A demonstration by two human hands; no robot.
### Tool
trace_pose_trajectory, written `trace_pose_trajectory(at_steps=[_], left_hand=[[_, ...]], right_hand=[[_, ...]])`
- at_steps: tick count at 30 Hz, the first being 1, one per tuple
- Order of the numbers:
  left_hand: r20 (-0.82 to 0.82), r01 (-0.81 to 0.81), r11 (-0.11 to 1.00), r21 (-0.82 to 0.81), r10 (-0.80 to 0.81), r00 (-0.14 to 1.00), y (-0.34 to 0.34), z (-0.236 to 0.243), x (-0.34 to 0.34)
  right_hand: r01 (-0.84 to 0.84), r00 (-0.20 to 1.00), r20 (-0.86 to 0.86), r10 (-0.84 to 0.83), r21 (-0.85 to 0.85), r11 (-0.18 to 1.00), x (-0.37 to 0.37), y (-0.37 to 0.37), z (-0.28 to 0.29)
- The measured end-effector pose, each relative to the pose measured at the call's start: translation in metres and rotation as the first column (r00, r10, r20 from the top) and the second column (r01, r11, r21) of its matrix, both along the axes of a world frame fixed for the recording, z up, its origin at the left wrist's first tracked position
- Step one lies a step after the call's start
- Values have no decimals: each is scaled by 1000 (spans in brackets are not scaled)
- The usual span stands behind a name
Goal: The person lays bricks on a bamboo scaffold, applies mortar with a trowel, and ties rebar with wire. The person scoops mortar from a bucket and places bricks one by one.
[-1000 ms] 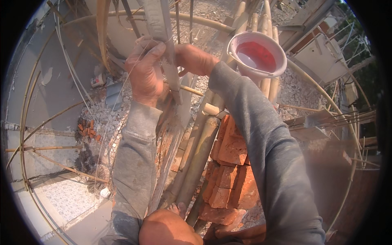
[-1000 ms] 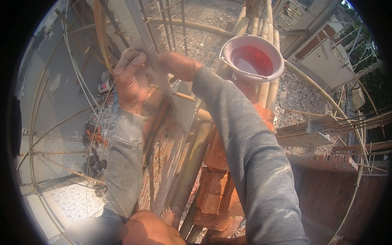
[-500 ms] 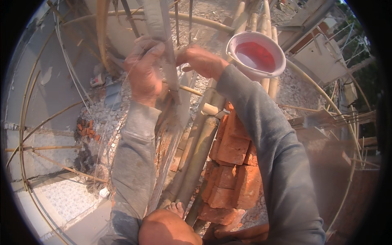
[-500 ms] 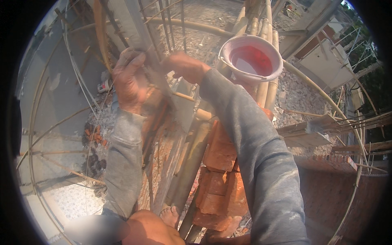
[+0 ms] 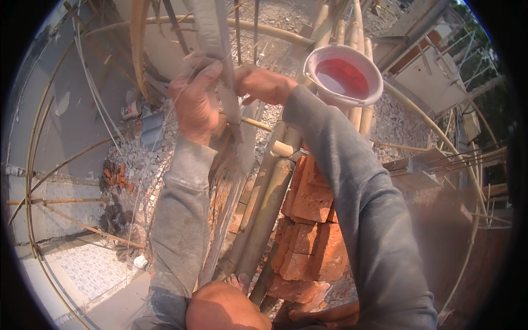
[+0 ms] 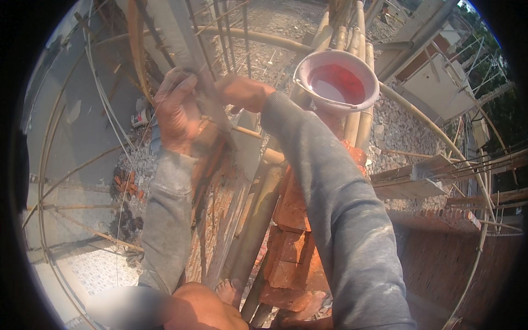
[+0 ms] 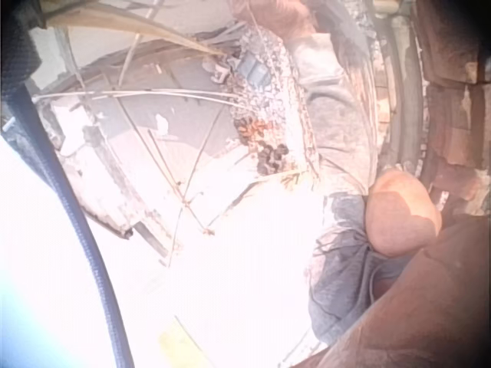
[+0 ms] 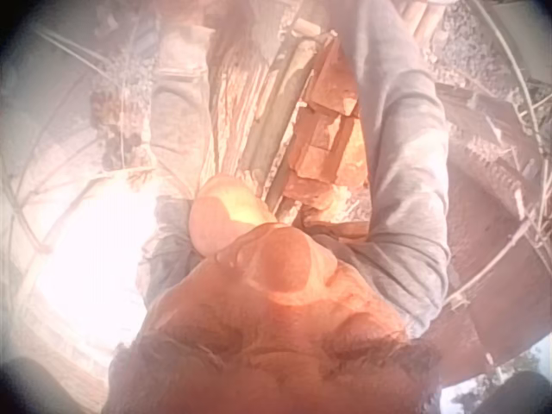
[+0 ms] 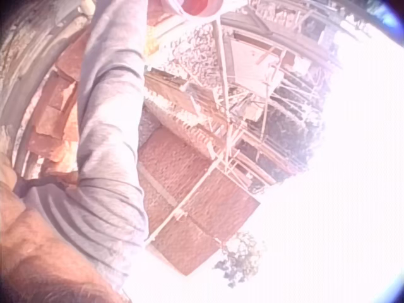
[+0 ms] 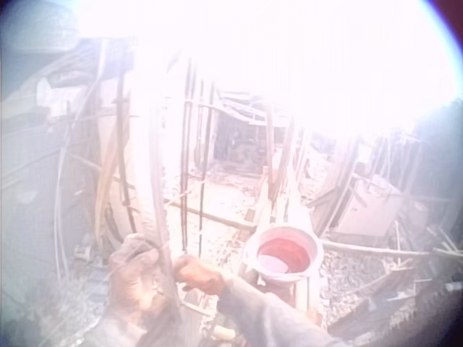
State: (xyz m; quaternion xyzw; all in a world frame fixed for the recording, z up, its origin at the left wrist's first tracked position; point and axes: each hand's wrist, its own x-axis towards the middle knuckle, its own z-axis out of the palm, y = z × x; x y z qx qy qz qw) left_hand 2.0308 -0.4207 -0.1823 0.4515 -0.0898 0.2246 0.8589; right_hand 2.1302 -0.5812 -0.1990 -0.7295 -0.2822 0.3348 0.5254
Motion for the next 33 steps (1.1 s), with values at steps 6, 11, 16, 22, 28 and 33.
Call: trace_pose_trajectory(at_steps=[6,11,16,22,28,33], left_hand=[[-31,27,1000,2,-27,999,4,-1,2],[17,-32,999,6,32,999,2,-5,6],[24,-7,1000,17,7,1000,1,-5,4],[17,95,995,4,-95,995,9,-5,5],[21,109,991,79,-111,994,18,-10,10],[89,196,980,-21,-194,977,32,-19,24]], right_hand=[[-98,992,67,107,-133,986,7,5,19],[-154,981,94,172,-174,973,10,7,22],[-166,983,56,173,-114,980,19,8,12],[-185,970,121,210,-190,964,26,10,7],[-176,984,22,179,-107,979,21,7,1],[-226,974,9,228,-85,970,25,9,-9]])
